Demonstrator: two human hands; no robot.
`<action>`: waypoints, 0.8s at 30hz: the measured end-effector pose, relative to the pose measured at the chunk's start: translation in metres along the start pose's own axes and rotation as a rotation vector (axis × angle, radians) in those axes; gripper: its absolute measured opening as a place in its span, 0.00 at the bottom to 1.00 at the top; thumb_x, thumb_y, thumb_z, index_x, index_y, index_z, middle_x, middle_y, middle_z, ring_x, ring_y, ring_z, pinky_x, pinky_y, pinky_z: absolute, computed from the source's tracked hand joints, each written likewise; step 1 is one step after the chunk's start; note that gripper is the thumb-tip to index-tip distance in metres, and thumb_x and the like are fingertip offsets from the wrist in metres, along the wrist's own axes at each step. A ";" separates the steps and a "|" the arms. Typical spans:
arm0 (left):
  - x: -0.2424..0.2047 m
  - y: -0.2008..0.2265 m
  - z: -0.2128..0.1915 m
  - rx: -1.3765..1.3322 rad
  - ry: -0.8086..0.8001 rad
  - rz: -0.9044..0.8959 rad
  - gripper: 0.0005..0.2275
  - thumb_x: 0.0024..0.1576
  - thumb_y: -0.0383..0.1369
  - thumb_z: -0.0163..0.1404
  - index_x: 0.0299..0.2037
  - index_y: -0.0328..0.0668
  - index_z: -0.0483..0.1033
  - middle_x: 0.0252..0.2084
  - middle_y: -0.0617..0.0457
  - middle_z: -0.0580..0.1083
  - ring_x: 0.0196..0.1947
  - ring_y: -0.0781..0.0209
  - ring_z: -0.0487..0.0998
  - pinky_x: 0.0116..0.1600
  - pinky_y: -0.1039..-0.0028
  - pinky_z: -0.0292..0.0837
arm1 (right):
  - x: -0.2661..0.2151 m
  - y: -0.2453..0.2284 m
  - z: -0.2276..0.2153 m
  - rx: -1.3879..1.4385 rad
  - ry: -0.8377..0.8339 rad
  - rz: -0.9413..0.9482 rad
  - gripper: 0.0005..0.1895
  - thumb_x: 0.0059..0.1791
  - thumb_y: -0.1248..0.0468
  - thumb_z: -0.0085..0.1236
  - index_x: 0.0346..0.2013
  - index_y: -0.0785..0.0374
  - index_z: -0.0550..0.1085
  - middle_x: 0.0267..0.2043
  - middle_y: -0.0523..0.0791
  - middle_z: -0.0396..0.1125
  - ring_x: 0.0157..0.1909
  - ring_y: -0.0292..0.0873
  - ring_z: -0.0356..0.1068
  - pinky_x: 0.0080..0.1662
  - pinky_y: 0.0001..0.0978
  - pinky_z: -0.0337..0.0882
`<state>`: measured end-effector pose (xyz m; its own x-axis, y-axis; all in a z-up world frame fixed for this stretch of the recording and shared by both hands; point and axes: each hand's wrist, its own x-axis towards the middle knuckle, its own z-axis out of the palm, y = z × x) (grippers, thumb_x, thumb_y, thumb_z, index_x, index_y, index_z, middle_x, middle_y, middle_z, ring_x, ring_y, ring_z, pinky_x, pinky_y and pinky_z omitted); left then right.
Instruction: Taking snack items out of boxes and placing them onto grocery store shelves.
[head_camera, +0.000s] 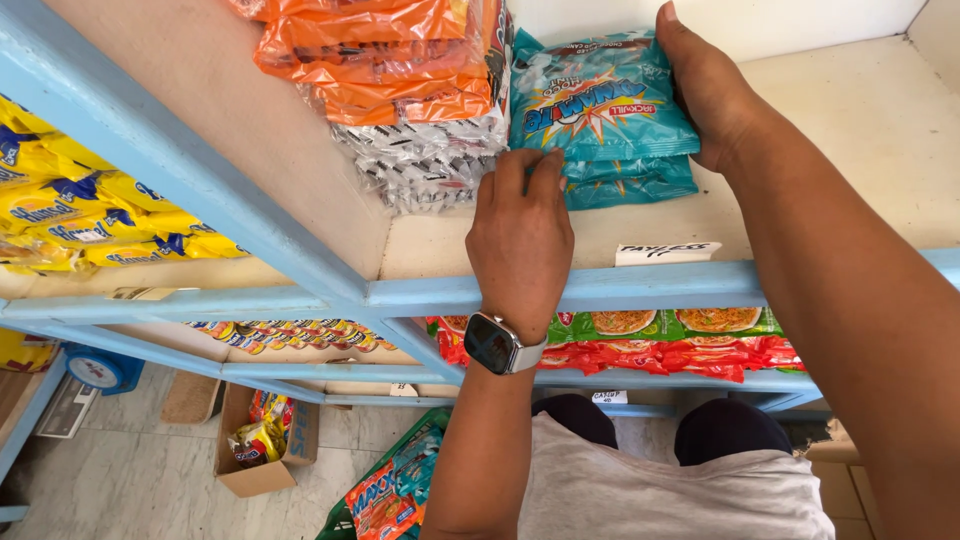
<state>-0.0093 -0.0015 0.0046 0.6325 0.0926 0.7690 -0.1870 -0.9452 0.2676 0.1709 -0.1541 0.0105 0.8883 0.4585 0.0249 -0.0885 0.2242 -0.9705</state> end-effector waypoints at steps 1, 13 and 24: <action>0.000 0.000 0.000 0.000 0.000 -0.001 0.11 0.58 0.27 0.56 0.50 0.42 0.79 0.49 0.52 0.73 0.46 0.50 0.75 0.48 0.62 0.75 | 0.000 0.000 0.000 0.000 0.000 0.001 0.37 0.54 0.36 0.37 0.62 0.63 0.68 0.62 0.53 0.70 0.59 0.44 0.74 0.61 0.38 0.76; 0.000 0.000 0.000 -0.007 0.004 0.000 0.10 0.58 0.27 0.56 0.50 0.42 0.79 0.49 0.53 0.73 0.46 0.51 0.76 0.47 0.62 0.75 | -0.008 -0.007 0.008 -0.030 0.035 0.023 0.37 0.54 0.36 0.35 0.61 0.62 0.68 0.61 0.53 0.70 0.58 0.44 0.75 0.58 0.39 0.73; -0.001 -0.001 0.001 -0.002 0.009 0.007 0.11 0.57 0.26 0.56 0.50 0.42 0.79 0.49 0.52 0.73 0.45 0.51 0.76 0.47 0.62 0.75 | -0.002 -0.002 0.003 0.014 0.014 0.030 0.37 0.55 0.37 0.36 0.61 0.64 0.69 0.62 0.53 0.70 0.58 0.44 0.75 0.60 0.38 0.77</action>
<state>-0.0087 -0.0010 0.0032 0.6242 0.0884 0.7763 -0.1932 -0.9453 0.2630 0.1679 -0.1532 0.0132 0.8914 0.4531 -0.0074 -0.1211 0.2225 -0.9674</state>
